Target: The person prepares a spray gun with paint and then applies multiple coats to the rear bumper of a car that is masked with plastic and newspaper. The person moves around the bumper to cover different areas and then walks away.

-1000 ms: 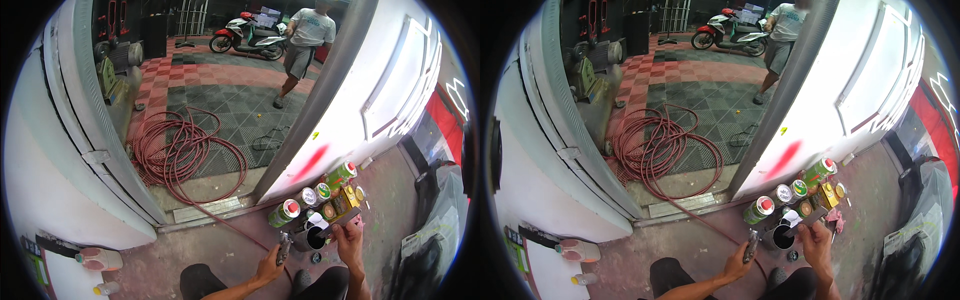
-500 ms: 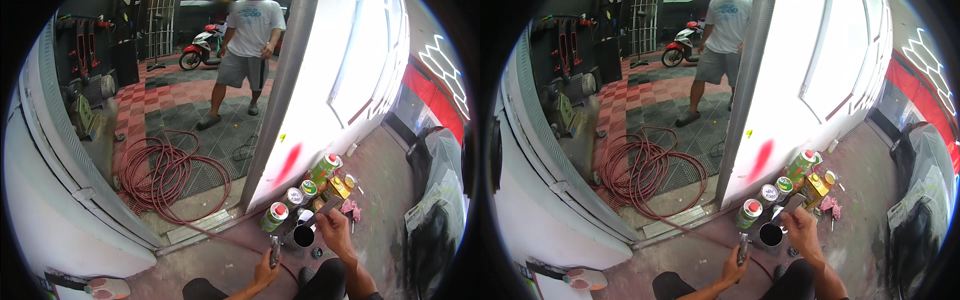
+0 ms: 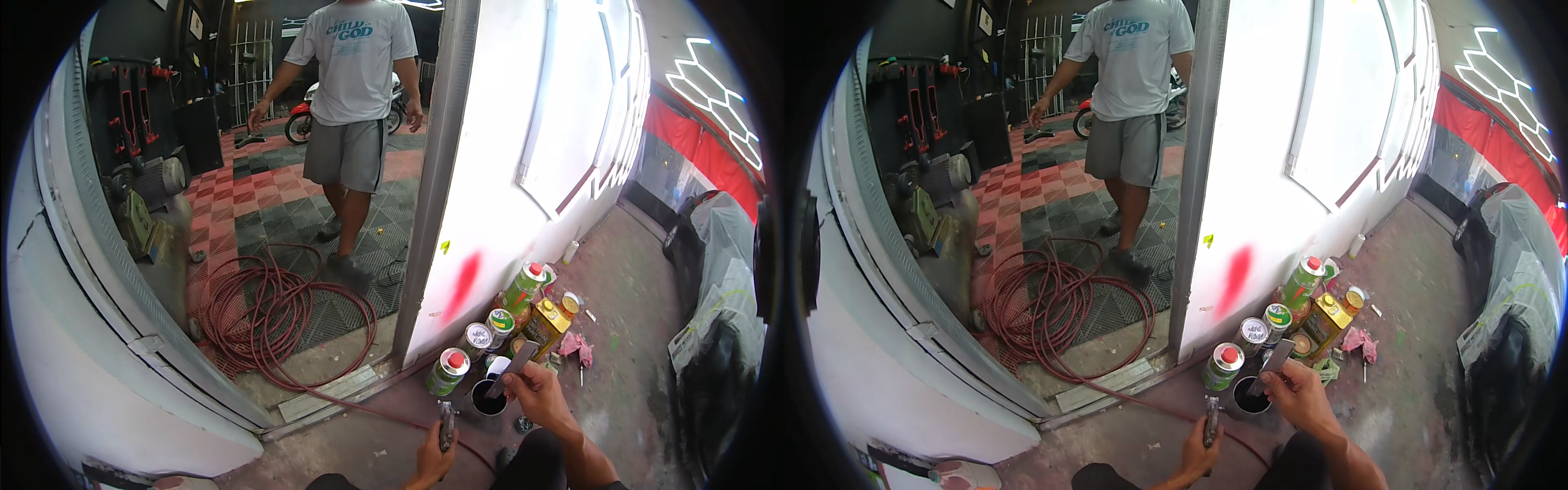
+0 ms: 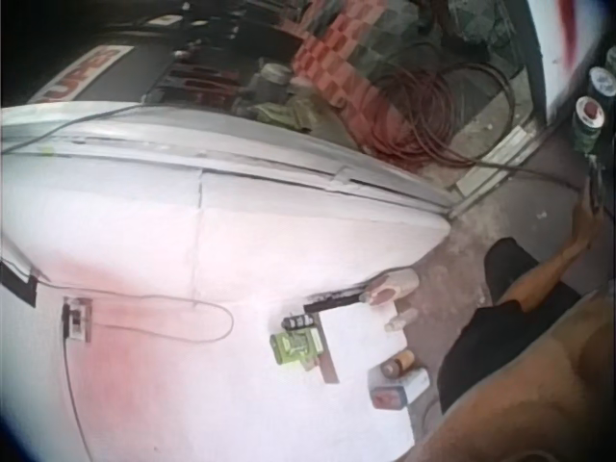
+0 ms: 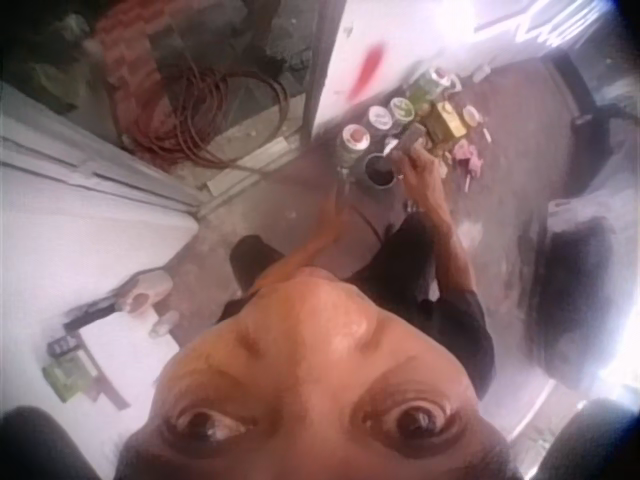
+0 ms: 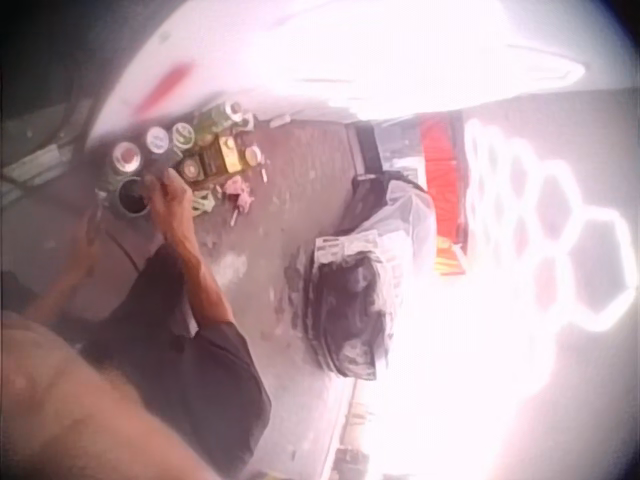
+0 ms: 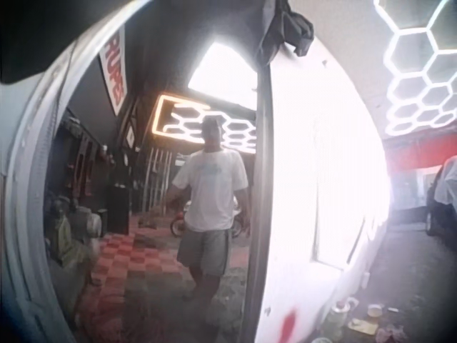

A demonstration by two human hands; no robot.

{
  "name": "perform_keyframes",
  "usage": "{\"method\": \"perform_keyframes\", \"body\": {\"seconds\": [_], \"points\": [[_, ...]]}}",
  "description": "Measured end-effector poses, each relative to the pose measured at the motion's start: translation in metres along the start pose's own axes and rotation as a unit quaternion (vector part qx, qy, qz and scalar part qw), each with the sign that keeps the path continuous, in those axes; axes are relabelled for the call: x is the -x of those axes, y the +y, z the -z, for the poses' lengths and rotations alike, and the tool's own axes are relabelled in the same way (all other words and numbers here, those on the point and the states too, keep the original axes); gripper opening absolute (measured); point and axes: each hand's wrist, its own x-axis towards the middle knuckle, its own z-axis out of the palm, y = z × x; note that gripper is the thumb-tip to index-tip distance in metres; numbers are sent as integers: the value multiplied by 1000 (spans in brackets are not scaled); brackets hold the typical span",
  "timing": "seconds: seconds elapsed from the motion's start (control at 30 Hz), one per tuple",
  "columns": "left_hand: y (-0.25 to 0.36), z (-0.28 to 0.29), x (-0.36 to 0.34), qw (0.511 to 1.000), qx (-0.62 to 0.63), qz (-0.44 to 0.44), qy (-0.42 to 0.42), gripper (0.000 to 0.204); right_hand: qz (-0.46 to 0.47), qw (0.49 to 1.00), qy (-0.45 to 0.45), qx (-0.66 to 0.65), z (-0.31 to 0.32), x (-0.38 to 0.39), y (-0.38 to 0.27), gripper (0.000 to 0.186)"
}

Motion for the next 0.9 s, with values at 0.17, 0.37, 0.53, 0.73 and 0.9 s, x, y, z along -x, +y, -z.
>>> {"method": "perform_keyframes", "body": {"seconds": [0.17, 0.37, 0.53, 0.73, 0.9], "points": [[1, 4, 4, 1000, -4, 8, 1, 54, 49, 997, 48, 39, 2, -9, 3, 19], [-37, -13, 7, 998, -15, 54, -28, 76, -9, 1000, -18, -2, 1, -2, -5, 19], [-7, -6, 10, 993, -15, 105, -43, 74, 33, 998, 39, 23, 8, -12, 10, 21], [-20, -9, 3, 994, -5, 104, -24, 72, 21, 999, -6, 26, 2, -16, 7, 24], [-18, -6, -1, 993, -1, 111, -49, 71, 56, 996, 47, 57, -5, -28, 14, 23]]}}
